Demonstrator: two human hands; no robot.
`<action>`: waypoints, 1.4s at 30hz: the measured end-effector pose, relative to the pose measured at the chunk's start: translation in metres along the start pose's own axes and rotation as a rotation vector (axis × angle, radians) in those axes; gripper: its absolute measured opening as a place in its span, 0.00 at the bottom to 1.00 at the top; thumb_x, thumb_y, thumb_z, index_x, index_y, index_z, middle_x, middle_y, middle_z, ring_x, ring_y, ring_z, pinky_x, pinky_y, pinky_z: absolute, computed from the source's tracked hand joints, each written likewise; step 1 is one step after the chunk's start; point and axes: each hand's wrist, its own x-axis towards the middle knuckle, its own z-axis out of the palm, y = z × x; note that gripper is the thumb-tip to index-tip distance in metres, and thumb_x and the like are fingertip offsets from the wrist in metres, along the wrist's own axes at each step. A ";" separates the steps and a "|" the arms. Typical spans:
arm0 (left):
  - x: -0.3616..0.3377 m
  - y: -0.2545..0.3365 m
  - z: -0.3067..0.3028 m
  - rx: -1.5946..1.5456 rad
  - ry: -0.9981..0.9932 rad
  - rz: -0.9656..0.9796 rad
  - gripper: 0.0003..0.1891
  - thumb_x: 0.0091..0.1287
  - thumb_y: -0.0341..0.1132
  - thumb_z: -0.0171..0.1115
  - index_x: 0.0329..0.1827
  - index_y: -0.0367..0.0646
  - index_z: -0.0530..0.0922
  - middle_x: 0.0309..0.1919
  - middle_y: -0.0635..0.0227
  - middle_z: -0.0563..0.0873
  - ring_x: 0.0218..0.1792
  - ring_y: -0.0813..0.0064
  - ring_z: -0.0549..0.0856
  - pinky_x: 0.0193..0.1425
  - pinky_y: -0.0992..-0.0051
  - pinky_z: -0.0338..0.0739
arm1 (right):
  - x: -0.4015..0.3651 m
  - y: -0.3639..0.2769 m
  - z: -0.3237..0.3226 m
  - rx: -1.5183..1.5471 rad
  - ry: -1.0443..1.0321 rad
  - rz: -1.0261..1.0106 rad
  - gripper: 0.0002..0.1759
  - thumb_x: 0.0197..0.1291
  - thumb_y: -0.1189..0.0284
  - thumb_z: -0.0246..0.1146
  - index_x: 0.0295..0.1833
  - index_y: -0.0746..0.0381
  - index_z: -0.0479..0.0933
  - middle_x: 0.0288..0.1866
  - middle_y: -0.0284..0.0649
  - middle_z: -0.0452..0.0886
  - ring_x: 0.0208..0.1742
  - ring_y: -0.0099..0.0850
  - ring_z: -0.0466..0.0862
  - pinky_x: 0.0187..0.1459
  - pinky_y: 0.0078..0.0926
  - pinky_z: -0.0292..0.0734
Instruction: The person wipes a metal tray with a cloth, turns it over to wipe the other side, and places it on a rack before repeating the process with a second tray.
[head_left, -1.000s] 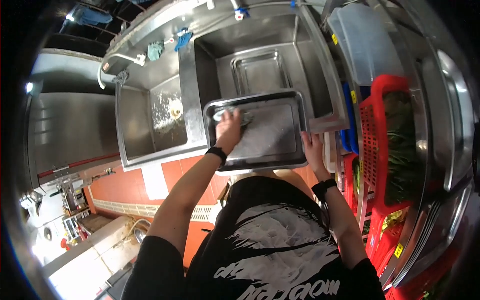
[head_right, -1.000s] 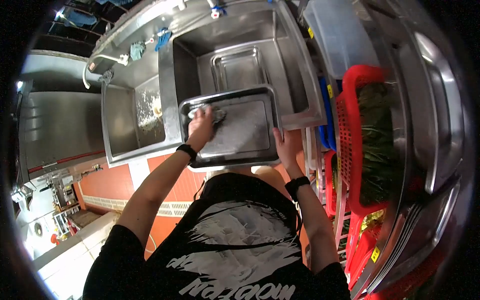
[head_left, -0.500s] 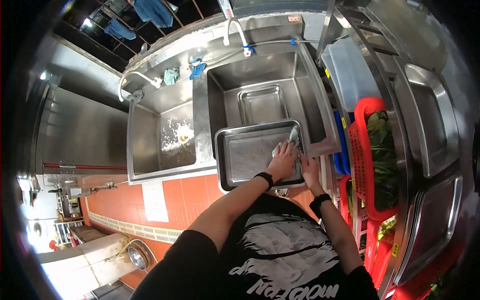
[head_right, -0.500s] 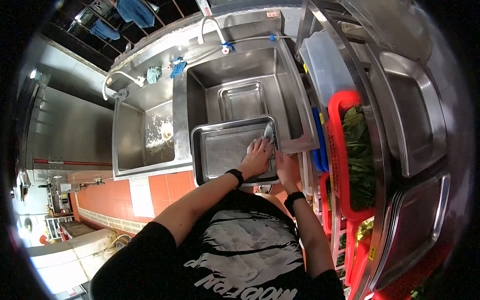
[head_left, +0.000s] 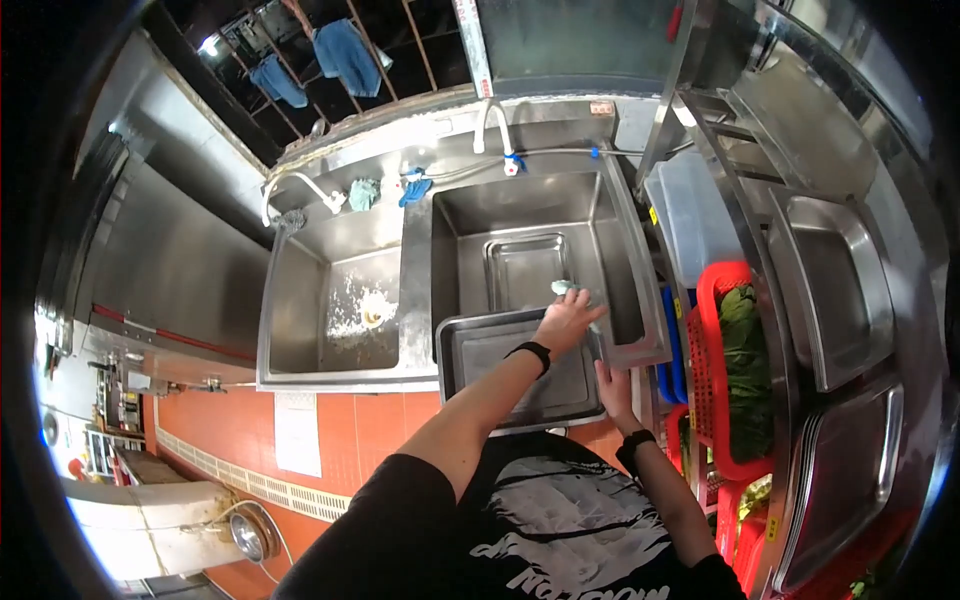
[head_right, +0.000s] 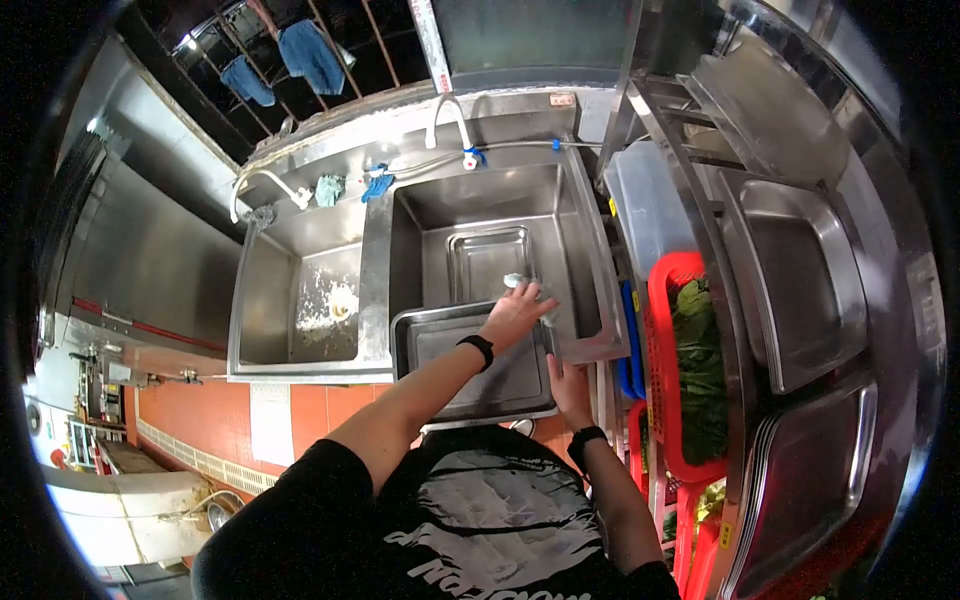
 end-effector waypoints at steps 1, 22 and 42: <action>-0.007 -0.016 0.022 0.035 -0.034 -0.010 0.17 0.59 0.33 0.55 0.53 0.53 0.73 0.43 0.63 0.72 0.45 0.64 0.75 0.46 0.69 0.77 | 0.000 0.005 0.001 0.002 0.017 0.000 0.26 0.65 0.55 0.51 0.44 0.71 0.75 0.45 0.61 0.76 0.52 0.59 0.71 0.54 0.47 0.65; -0.240 -0.016 -0.032 -0.535 -0.761 -0.277 0.22 0.59 0.34 0.53 0.58 0.46 0.71 0.54 0.49 0.74 0.46 0.47 0.80 0.48 0.57 0.76 | 0.006 -0.007 0.005 -0.139 0.054 -0.017 0.27 0.65 0.52 0.49 0.33 0.67 0.75 0.27 0.55 0.78 0.34 0.53 0.79 0.34 0.46 0.72; -0.187 -0.056 -0.052 -1.336 -0.766 -0.332 0.22 0.67 0.37 0.56 0.62 0.40 0.66 0.49 0.59 0.78 0.31 0.68 0.82 0.36 0.70 0.79 | -0.048 0.017 0.012 0.230 -0.281 0.498 0.24 0.61 0.57 0.54 0.34 0.73 0.73 0.27 0.43 0.75 0.29 0.37 0.75 0.33 0.37 0.69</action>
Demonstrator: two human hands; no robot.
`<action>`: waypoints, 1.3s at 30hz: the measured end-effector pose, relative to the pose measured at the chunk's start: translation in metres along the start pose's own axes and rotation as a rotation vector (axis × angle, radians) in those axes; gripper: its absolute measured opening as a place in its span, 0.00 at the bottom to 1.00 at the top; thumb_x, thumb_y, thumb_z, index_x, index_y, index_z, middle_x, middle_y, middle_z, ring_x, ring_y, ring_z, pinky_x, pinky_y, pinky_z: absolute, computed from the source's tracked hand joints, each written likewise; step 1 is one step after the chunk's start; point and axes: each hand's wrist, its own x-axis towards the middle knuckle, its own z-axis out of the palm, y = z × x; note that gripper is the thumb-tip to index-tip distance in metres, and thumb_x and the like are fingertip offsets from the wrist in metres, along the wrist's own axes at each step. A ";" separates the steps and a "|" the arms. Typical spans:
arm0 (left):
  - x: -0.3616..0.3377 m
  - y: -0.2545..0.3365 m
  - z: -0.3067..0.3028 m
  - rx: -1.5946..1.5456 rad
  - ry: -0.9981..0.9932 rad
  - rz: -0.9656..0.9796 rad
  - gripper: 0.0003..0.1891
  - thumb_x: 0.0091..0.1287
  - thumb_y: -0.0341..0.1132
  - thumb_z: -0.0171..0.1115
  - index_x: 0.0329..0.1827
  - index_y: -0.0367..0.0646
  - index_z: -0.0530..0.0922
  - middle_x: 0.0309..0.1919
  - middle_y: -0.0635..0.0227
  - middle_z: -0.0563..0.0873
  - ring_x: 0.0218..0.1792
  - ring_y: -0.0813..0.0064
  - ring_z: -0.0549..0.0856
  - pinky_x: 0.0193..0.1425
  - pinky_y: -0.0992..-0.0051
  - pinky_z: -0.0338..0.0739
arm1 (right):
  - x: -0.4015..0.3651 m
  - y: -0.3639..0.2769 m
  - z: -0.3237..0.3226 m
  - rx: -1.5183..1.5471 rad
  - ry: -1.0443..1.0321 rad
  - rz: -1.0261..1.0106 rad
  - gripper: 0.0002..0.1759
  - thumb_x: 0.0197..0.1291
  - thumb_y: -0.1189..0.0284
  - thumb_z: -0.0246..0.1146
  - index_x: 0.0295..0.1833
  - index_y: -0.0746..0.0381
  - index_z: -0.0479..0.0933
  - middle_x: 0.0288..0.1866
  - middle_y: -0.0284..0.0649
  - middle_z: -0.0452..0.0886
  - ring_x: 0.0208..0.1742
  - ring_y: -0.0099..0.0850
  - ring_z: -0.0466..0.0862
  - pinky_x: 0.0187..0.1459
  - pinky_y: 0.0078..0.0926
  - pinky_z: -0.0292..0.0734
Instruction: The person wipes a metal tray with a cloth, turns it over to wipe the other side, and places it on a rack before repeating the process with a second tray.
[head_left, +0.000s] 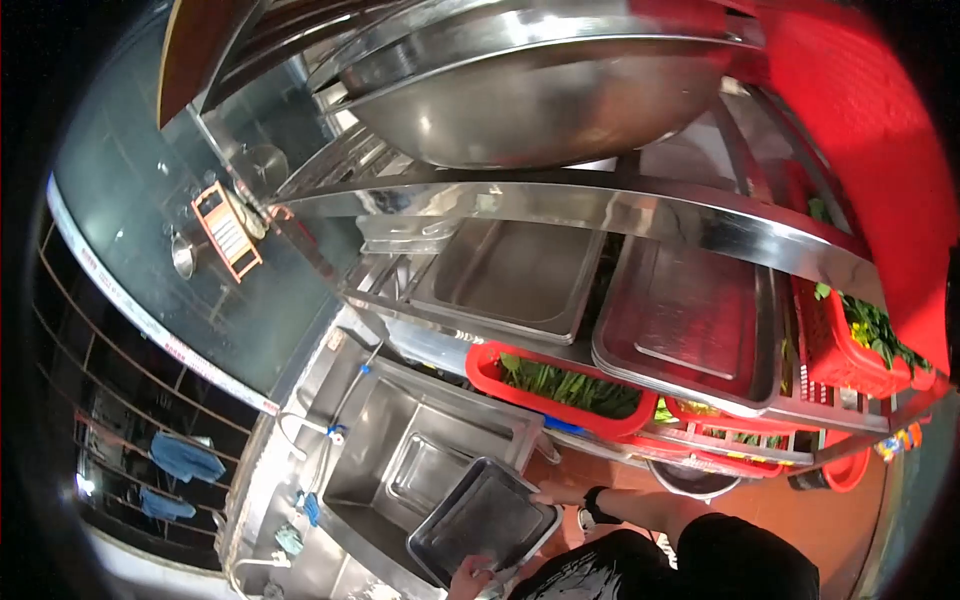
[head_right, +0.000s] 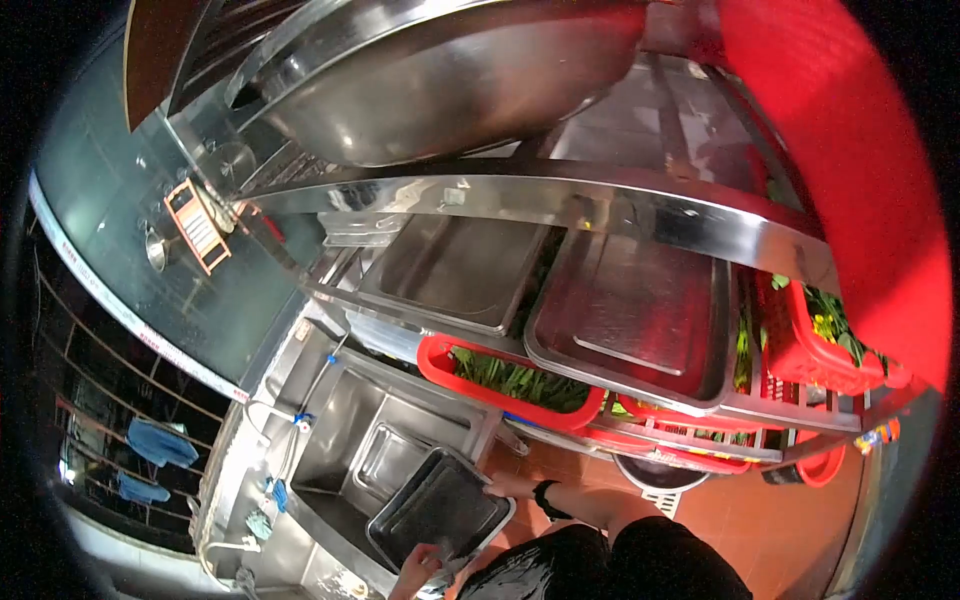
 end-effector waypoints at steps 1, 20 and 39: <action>0.006 -0.005 -0.009 0.219 0.018 0.083 0.23 0.67 0.38 0.57 0.62 0.37 0.66 0.47 0.58 0.79 0.32 0.71 0.82 0.37 0.70 0.79 | -0.017 -0.011 -0.003 0.111 -0.059 -0.029 0.24 0.61 0.57 0.53 0.29 0.71 0.73 0.23 0.41 0.71 0.25 0.34 0.73 0.27 0.36 0.67; -0.031 0.038 -0.066 -0.558 0.581 -0.042 0.19 0.70 0.44 0.49 0.55 0.37 0.72 0.45 0.60 0.80 0.41 0.65 0.82 0.37 0.68 0.79 | -0.172 -0.264 0.053 0.207 0.117 -0.415 0.33 0.59 0.54 0.59 0.59 0.70 0.64 0.38 0.51 0.78 0.38 0.37 0.79 0.40 0.33 0.74; -0.073 0.246 -0.055 -0.141 0.056 0.031 0.14 0.59 0.33 0.60 0.46 0.37 0.75 0.37 0.61 0.81 0.40 0.72 0.81 0.43 0.74 0.74 | -0.389 -0.223 -0.010 0.222 0.724 -0.542 0.30 0.66 0.61 0.54 0.70 0.61 0.56 0.31 0.36 0.80 0.33 0.24 0.81 0.36 0.25 0.77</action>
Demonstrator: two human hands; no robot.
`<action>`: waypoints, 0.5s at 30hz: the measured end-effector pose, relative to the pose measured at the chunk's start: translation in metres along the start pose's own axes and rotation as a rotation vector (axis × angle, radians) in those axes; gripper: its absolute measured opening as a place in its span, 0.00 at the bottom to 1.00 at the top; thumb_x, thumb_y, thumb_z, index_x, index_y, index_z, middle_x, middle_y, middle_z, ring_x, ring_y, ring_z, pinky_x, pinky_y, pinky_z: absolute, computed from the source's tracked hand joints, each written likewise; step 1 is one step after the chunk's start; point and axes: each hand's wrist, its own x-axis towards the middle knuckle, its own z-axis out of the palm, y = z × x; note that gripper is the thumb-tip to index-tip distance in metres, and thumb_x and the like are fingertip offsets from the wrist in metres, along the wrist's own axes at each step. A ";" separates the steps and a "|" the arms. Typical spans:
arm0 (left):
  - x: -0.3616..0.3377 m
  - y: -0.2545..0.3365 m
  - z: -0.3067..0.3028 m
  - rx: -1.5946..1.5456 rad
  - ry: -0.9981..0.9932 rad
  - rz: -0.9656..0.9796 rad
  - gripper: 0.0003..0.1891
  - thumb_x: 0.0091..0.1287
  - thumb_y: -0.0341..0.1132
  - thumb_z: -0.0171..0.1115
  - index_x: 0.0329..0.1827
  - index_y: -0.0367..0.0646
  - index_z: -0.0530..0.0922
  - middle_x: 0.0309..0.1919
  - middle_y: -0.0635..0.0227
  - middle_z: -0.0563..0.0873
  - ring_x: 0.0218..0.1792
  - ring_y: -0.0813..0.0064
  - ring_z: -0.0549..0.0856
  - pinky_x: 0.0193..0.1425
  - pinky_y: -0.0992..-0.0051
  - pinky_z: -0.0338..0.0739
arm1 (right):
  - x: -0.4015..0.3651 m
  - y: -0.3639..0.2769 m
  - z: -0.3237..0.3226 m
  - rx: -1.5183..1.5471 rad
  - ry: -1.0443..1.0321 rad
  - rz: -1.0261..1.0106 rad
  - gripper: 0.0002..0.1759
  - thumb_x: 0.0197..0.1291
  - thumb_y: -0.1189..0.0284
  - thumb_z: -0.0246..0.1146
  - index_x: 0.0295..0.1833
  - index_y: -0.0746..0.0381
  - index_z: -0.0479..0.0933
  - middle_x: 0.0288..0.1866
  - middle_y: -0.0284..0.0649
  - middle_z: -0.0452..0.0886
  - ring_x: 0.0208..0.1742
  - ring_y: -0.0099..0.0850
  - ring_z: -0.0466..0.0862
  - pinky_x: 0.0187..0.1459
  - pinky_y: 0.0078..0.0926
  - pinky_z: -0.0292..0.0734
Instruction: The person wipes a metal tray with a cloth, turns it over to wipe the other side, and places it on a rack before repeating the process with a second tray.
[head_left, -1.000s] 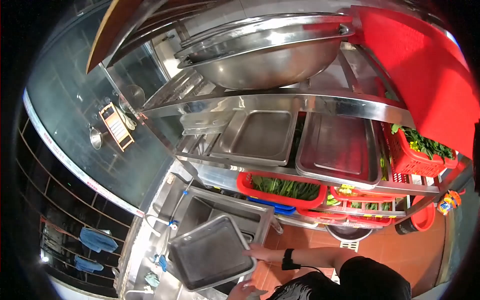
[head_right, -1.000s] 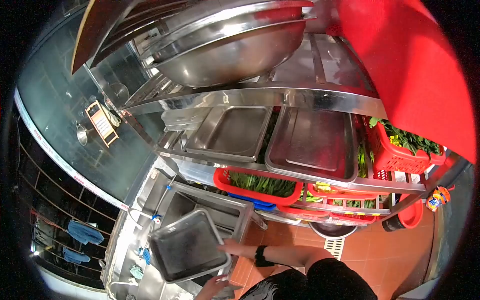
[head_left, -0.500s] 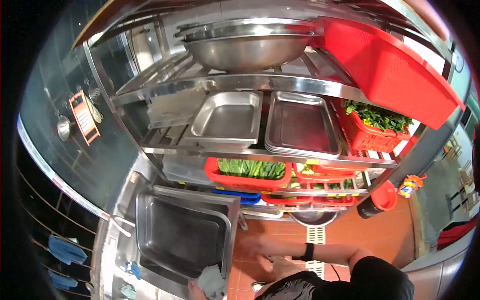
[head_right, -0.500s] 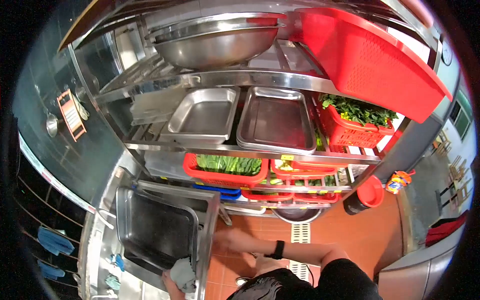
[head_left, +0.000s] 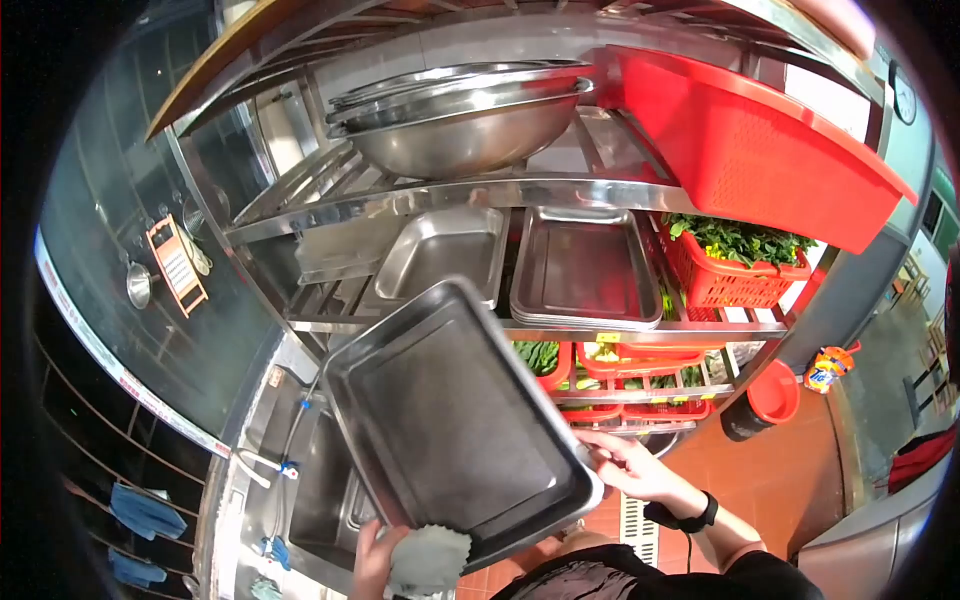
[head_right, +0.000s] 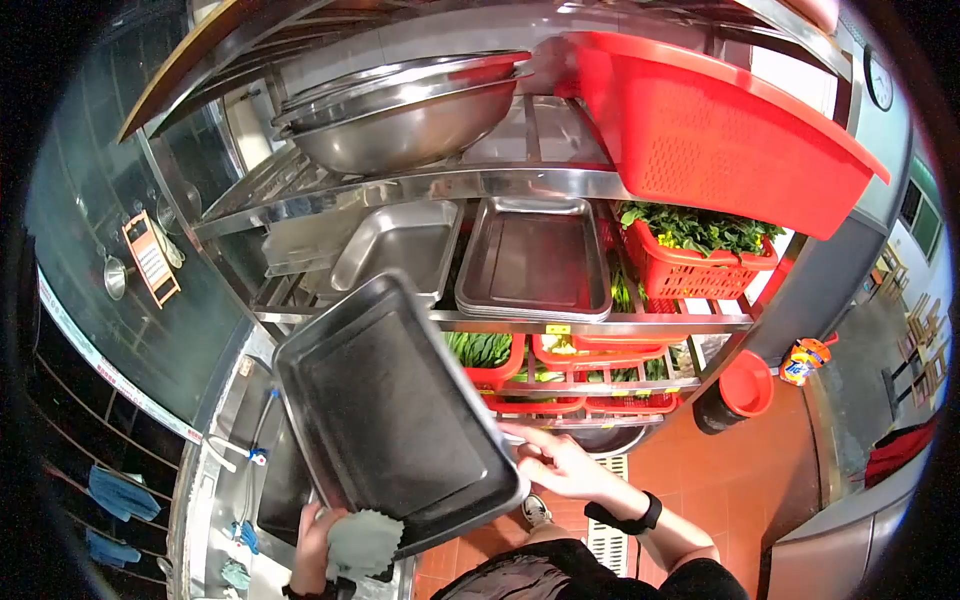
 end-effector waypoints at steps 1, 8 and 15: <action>0.005 0.015 0.010 0.107 -0.044 0.018 0.16 0.58 0.35 0.62 0.46 0.36 0.75 0.40 0.58 0.80 0.42 0.71 0.80 0.44 0.73 0.74 | -0.003 -0.003 0.002 -0.111 0.095 -0.087 0.31 0.64 0.61 0.57 0.68 0.61 0.58 0.35 0.38 0.81 0.36 0.25 0.82 0.39 0.26 0.78; 0.048 0.103 0.089 0.137 -0.223 0.151 0.29 0.59 0.40 0.66 0.58 0.32 0.69 0.51 0.59 0.77 0.51 0.75 0.77 0.54 0.77 0.71 | -0.002 -0.013 -0.042 -0.246 0.579 0.166 0.19 0.56 0.75 0.58 0.54 0.61 0.66 0.28 0.38 0.78 0.28 0.23 0.75 0.32 0.23 0.70; 0.116 0.138 0.158 -0.083 -0.647 0.139 0.30 0.66 0.37 0.55 0.71 0.43 0.57 0.58 0.68 0.75 0.57 0.80 0.74 0.58 0.78 0.69 | 0.046 0.008 -0.126 -0.033 0.784 -0.028 0.12 0.54 0.77 0.54 0.46 0.64 0.73 0.34 0.30 0.77 0.36 0.18 0.74 0.39 0.16 0.67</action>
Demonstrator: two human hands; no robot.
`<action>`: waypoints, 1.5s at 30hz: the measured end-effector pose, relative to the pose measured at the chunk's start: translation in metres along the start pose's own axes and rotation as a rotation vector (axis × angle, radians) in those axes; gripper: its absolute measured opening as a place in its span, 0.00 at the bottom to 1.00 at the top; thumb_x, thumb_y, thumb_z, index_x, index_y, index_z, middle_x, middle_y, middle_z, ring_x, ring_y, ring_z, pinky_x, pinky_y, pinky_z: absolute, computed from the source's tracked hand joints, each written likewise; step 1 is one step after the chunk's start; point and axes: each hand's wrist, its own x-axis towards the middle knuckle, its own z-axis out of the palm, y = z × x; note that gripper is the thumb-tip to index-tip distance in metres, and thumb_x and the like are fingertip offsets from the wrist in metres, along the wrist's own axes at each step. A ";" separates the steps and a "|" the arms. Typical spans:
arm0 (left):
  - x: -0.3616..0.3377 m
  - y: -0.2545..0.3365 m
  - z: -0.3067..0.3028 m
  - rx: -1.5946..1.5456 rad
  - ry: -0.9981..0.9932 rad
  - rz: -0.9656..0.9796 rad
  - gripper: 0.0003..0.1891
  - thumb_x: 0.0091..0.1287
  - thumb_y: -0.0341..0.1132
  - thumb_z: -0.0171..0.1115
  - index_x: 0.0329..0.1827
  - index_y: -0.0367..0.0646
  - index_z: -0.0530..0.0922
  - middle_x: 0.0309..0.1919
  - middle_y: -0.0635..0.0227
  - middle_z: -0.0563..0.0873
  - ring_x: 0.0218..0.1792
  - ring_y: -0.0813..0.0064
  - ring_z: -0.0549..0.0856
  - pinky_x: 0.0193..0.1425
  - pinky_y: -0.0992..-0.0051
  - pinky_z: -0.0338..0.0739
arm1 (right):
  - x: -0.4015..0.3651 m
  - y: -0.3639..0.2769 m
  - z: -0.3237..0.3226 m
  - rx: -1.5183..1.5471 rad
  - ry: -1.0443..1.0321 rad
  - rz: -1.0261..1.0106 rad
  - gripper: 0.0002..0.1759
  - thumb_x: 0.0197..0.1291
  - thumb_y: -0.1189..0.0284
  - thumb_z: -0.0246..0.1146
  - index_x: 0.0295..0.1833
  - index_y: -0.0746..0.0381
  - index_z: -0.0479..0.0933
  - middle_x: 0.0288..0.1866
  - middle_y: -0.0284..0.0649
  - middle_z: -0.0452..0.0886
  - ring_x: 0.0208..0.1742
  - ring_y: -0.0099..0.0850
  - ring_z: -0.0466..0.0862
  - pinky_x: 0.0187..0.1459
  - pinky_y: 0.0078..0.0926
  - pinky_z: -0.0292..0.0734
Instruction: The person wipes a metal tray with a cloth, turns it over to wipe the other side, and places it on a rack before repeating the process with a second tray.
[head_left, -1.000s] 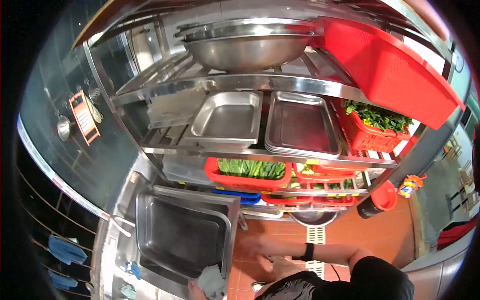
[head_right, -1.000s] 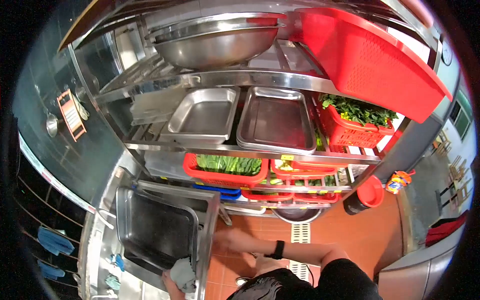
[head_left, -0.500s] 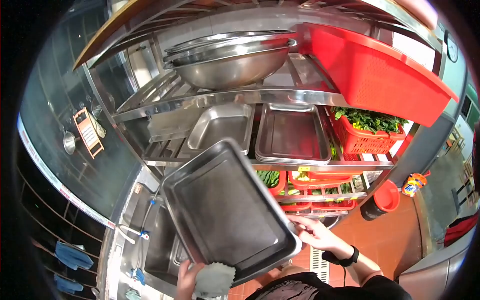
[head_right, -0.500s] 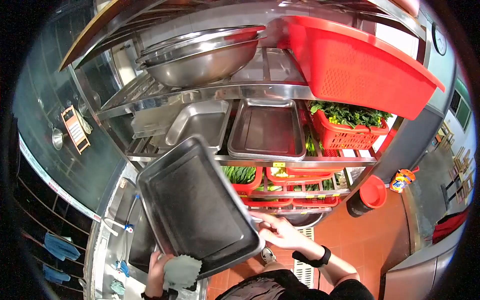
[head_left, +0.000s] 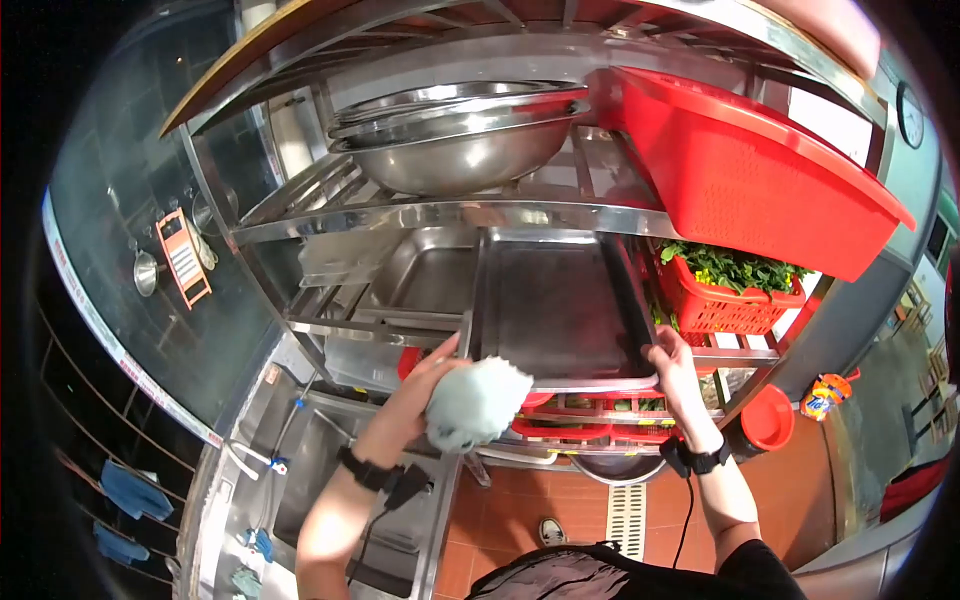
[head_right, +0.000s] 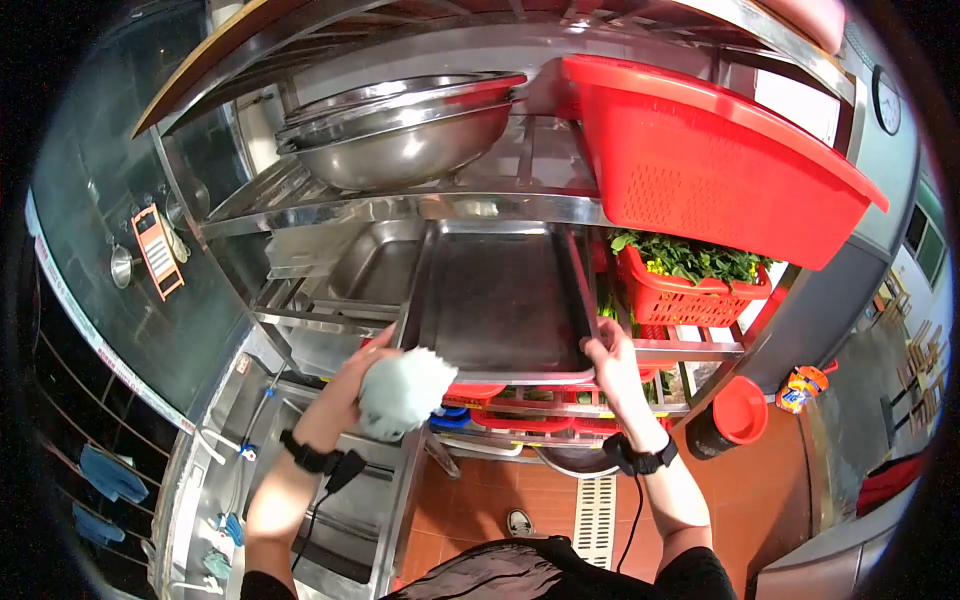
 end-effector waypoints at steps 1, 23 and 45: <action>0.008 0.006 0.009 0.013 -0.061 0.044 0.31 0.67 0.37 0.55 0.72 0.46 0.56 0.54 0.69 0.77 0.54 0.81 0.75 0.56 0.79 0.71 | 0.011 0.006 -0.004 -0.007 0.009 0.020 0.12 0.55 0.76 0.54 0.46 0.64 0.73 0.33 0.29 0.77 0.32 0.17 0.73 0.32 0.15 0.66; 0.097 -0.025 0.010 0.961 0.171 0.383 0.26 0.62 0.33 0.56 0.66 0.45 0.65 0.41 0.56 0.83 0.39 0.70 0.83 0.44 0.72 0.76 | 0.084 0.068 -0.011 -0.864 0.243 -0.185 0.15 0.59 0.66 0.55 0.48 0.63 0.73 0.28 0.56 0.80 0.35 0.52 0.82 0.36 0.45 0.77; -0.253 -0.288 -0.137 0.356 0.852 -0.285 0.12 0.63 0.39 0.51 0.36 0.44 0.82 0.28 0.61 0.83 0.33 0.70 0.82 0.39 0.71 0.74 | -0.174 0.202 0.280 -0.735 -1.713 -0.486 0.22 0.59 0.71 0.51 0.61 0.55 0.68 0.33 0.53 0.79 0.35 0.48 0.80 0.35 0.45 0.74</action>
